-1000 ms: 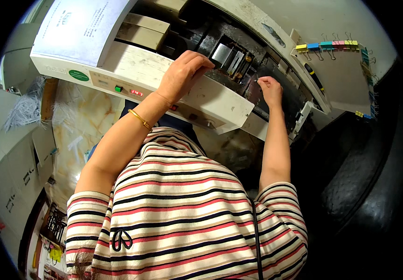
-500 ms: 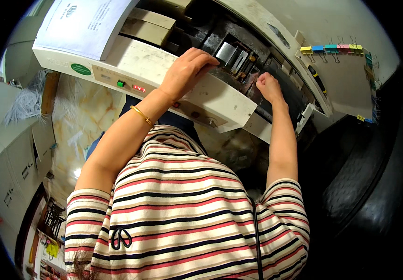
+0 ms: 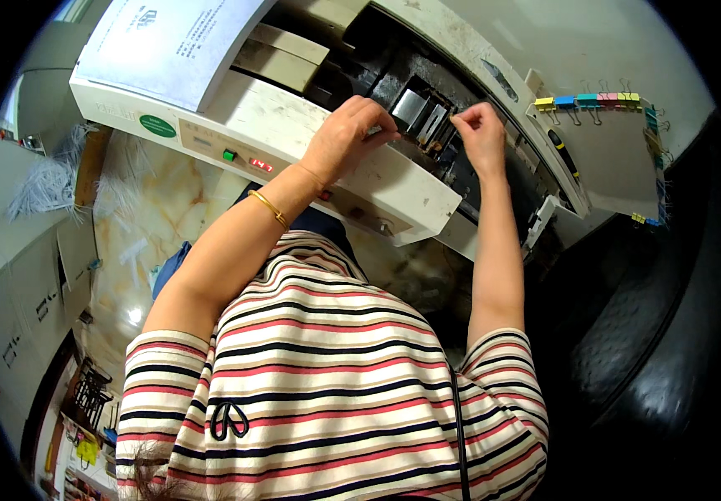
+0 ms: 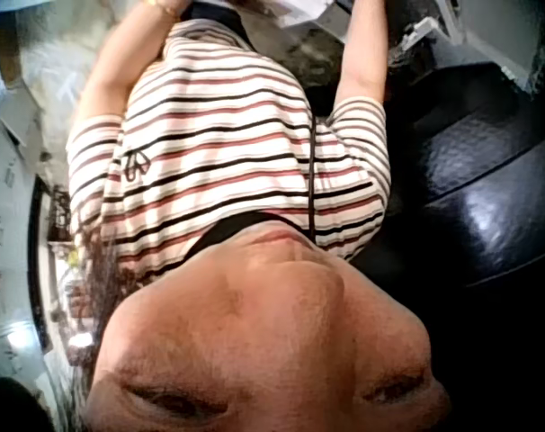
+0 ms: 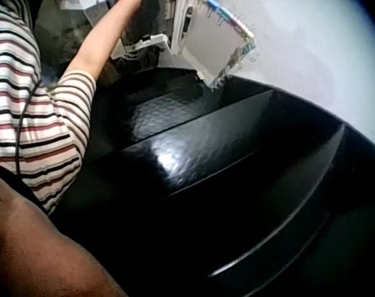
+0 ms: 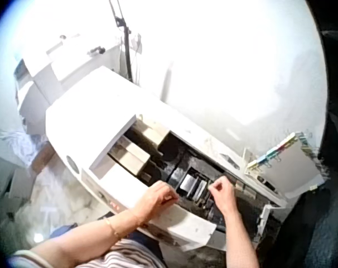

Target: The person operates a paper processing machine, repeatedly loading sheets into the input slot, adjusting internal components, and retrieving processed sheets. They handle the paper by hand, aligning and feeding it into the machine, then collecting the output.

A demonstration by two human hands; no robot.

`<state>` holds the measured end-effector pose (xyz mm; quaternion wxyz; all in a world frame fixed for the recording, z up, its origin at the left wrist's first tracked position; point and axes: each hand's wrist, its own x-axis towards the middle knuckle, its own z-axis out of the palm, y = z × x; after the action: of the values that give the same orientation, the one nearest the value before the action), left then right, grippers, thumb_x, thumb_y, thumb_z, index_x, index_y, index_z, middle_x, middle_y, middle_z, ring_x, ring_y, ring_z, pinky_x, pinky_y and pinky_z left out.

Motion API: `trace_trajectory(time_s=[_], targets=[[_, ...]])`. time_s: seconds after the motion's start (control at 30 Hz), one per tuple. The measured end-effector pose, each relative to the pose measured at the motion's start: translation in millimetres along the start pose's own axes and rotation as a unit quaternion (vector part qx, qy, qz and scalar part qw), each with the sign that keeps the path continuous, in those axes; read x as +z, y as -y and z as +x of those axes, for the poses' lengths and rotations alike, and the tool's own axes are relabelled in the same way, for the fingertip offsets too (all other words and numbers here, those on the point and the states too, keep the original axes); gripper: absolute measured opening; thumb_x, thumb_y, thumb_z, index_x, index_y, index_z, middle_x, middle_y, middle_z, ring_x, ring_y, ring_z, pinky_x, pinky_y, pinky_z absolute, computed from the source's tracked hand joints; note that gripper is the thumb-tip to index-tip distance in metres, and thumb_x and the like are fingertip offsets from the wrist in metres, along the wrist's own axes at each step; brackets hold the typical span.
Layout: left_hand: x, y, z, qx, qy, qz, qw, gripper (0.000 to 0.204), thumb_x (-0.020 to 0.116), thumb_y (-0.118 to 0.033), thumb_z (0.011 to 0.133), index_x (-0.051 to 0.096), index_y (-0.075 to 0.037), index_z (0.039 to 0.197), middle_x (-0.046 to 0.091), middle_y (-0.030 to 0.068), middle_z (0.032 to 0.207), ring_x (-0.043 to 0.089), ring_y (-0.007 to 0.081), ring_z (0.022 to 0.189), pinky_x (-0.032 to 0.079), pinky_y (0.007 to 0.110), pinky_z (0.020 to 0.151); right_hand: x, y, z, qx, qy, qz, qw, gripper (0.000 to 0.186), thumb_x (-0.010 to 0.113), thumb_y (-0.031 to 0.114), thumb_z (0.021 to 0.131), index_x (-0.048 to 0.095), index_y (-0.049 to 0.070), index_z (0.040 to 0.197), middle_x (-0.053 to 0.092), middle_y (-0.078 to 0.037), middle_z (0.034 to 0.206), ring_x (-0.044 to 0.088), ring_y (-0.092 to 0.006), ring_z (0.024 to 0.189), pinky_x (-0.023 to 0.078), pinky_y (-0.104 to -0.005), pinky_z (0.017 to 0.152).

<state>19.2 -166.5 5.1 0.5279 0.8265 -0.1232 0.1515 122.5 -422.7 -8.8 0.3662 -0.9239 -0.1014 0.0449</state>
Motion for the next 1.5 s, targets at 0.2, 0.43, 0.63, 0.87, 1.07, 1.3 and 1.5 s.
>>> trace_trajectory(time_s=[0.2, 0.43, 0.63, 0.87, 1.07, 1.3, 1.5], targets=[[0, 4, 0, 0.011, 0.006, -0.008, 1.000, 0.017, 0.070, 0.000, 0.077, 0.065, -0.005, 0.093, 0.064, 0.0084, 0.088, 0.061, 0.0261, 0.085, 0.051, 0.034, 0.074, 24, 32, 13, -0.014, 0.028, -0.072, 0.997, 0.016, 0.074, 0.011, 0.079, 0.073, 0.006, 0.094, 0.067, -0.011, 0.084, 0.066, -0.0206, 0.074, 0.053, -0.0314, 0.069], [1, 6, 1, 0.032, -0.018, -0.006, 0.999, 0.012, 0.070, -0.007, 0.081, 0.070, -0.006, 0.093, 0.065, 0.0086, 0.083, 0.061, 0.0259, 0.079, 0.051, 0.035, 0.070, 38, 30, 24, -0.075, 0.003, -0.154, 0.985, 0.016, 0.062, 0.014, 0.089, 0.073, 0.004, 0.095, 0.064, -0.020, 0.092, 0.063, -0.0380, 0.087, 0.051, -0.0418, 0.079], [-7, 5, 1, 0.017, -0.013, -0.059, 0.998, 0.012, 0.075, -0.014, 0.078, 0.068, -0.005, 0.082, 0.064, 0.0067, 0.074, 0.060, 0.0256, 0.070, 0.050, 0.035, 0.065, 43, 41, 29, -0.052, 0.010, -0.170, 0.984, 0.017, 0.063, 0.013, 0.089, 0.072, 0.003, 0.099, 0.066, -0.020, 0.091, 0.064, -0.0374, 0.088, 0.051, -0.0410, 0.080], [-1, 9, 1, 0.022, 0.008, -0.112, 0.993, 0.021, 0.078, -0.002, 0.070, 0.060, -0.006, 0.080, 0.061, 0.0084, 0.081, 0.059, 0.0286, 0.079, 0.048, 0.035, 0.068, 39, 40, 17, 0.057, -0.093, 0.010, 0.994, 0.014, 0.075, 0.007, 0.078, 0.066, 0.003, 0.087, 0.067, -0.009, 0.082, 0.067, -0.0184, 0.076, 0.054, -0.0305, 0.069], [-8, 7, 2, 0.005, 0.053, -0.130, 0.990, 0.023, 0.068, 0.008, 0.071, 0.067, -0.004, 0.090, 0.068, 0.0101, 0.089, 0.064, 0.0274, 0.084, 0.052, 0.034, 0.074, 33, 73, -9, 0.120, -0.089, 0.139, 0.979, 0.016, 0.063, 0.006, 0.088, 0.068, 0.001, 0.102, 0.072, -0.011, 0.093, 0.069, -0.0168, 0.086, 0.053, -0.0289, 0.077], [-10, 4, 7, 0.010, 0.047, -0.172, 0.984, 0.026, 0.068, 0.006, 0.075, 0.070, -0.002, 0.100, 0.070, 0.0110, 0.090, 0.066, 0.0250, 0.081, 0.054, 0.032, 0.072, 3, 91, -23, 0.063, -0.154, 0.126, 0.978, 0.027, 0.067, -0.007, 0.079, 0.066, 0.002, 0.104, 0.064, -0.004, 0.087, 0.061, -0.0107, 0.078, 0.051, -0.0248, 0.074], [-6, 9, 1, -0.030, 0.032, -0.164, 0.986, 0.011, 0.075, -0.010, 0.080, 0.068, -0.003, 0.084, 0.069, 0.0101, 0.078, 0.065, 0.0204, 0.067, 0.051, 0.030, 0.060, -7, 118, -5, 0.080, -0.122, 0.200, 0.969, 0.015, 0.066, 0.003, 0.089, 0.065, 0.000, 0.104, 0.066, -0.004, 0.093, 0.061, -0.0089, 0.083, 0.051, -0.0228, 0.075]])
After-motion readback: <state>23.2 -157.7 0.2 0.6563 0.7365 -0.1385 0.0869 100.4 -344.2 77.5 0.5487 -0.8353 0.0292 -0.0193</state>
